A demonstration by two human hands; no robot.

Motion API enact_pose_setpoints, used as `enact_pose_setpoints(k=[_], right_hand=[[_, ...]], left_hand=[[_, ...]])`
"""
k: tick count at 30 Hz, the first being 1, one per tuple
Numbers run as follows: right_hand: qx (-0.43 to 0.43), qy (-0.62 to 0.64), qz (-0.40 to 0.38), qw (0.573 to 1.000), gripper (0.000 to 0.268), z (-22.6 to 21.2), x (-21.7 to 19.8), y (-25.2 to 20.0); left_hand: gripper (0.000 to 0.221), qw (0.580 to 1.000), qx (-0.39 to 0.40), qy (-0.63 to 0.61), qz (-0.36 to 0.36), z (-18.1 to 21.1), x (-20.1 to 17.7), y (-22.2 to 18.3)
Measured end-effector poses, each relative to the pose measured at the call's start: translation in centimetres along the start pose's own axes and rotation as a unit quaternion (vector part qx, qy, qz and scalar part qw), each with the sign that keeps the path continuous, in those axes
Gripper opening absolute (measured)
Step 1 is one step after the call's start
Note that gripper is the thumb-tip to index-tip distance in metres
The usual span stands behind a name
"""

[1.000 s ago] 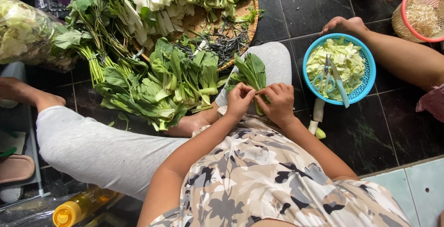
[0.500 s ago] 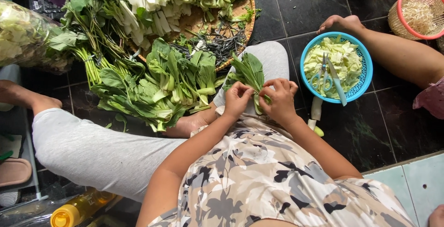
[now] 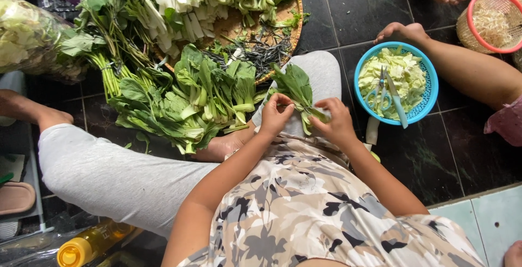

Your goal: A person sitting on the floor manually plucks leaves from bunches of green vegetables and sorts them into a blue plastic bowl.

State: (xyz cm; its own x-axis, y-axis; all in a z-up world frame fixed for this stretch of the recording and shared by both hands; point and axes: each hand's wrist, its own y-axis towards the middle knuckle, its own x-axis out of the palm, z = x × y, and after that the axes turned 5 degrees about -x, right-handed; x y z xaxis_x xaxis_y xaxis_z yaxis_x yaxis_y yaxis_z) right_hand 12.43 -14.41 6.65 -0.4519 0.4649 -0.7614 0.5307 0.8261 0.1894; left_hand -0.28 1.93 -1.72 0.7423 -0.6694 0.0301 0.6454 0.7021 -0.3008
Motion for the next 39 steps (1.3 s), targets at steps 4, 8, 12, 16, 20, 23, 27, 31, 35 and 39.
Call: enact_pose_setpoints(k=[4, 8, 12, 16, 20, 23, 27, 31, 35, 39], right_hand=[[0.121, 0.068, -0.093, 0.986, 0.041, -0.4, -1.3, -0.8], [0.187, 0.130, -0.143, 0.963, 0.033, 1.8, -0.7, -0.1], [0.314, 0.388, -0.136, 0.856, 0.025, 4.2, 0.6, 1.7], [0.282, 0.489, -0.102, 0.819, 0.027, 4.6, -0.4, 7.3], [0.213, 0.475, -0.079, 0.850, 0.017, 0.5, -0.8, 19.8], [0.159, 0.512, -0.083, 0.840, 0.018, -3.8, -0.4, 29.2], [0.089, 0.574, -0.038, 0.813, 0.036, -6.0, 4.6, 40.7], [0.157, 0.677, 0.001, 0.719, 0.031, -1.3, 15.6, 46.8], [0.357, 0.550, 0.030, 0.755, 0.045, 2.1, 23.0, 47.3], [0.323, 0.460, -0.014, 0.827, 0.046, 0.2, 21.1, 44.3]], left_hand=[[0.033, 0.999, -0.033, -0.003, -0.030, 5.6, -2.1, -2.2], [0.033, 0.991, 0.019, 0.003, -0.133, 13.2, -6.0, -6.9], [0.031, 0.976, 0.097, 0.067, -0.183, 18.8, -12.8, -10.6], [0.031, 0.977, 0.135, 0.127, -0.107, 23.8, -20.8, -13.0], [0.032, 0.983, 0.129, 0.119, 0.061, 22.6, -27.2, -13.0], [0.033, 0.982, 0.133, -0.012, 0.131, 22.1, -29.3, -13.7], [0.034, 0.972, 0.131, -0.106, 0.165, 21.4, -30.2, -14.8], [0.038, 0.971, 0.104, -0.088, 0.195, 20.7, -30.6, -15.4], [0.039, 0.970, 0.105, -0.077, 0.207, 20.8, -30.9, -16.0], [0.041, 0.973, 0.092, -0.077, 0.199, 21.3, -30.7, -16.4]])
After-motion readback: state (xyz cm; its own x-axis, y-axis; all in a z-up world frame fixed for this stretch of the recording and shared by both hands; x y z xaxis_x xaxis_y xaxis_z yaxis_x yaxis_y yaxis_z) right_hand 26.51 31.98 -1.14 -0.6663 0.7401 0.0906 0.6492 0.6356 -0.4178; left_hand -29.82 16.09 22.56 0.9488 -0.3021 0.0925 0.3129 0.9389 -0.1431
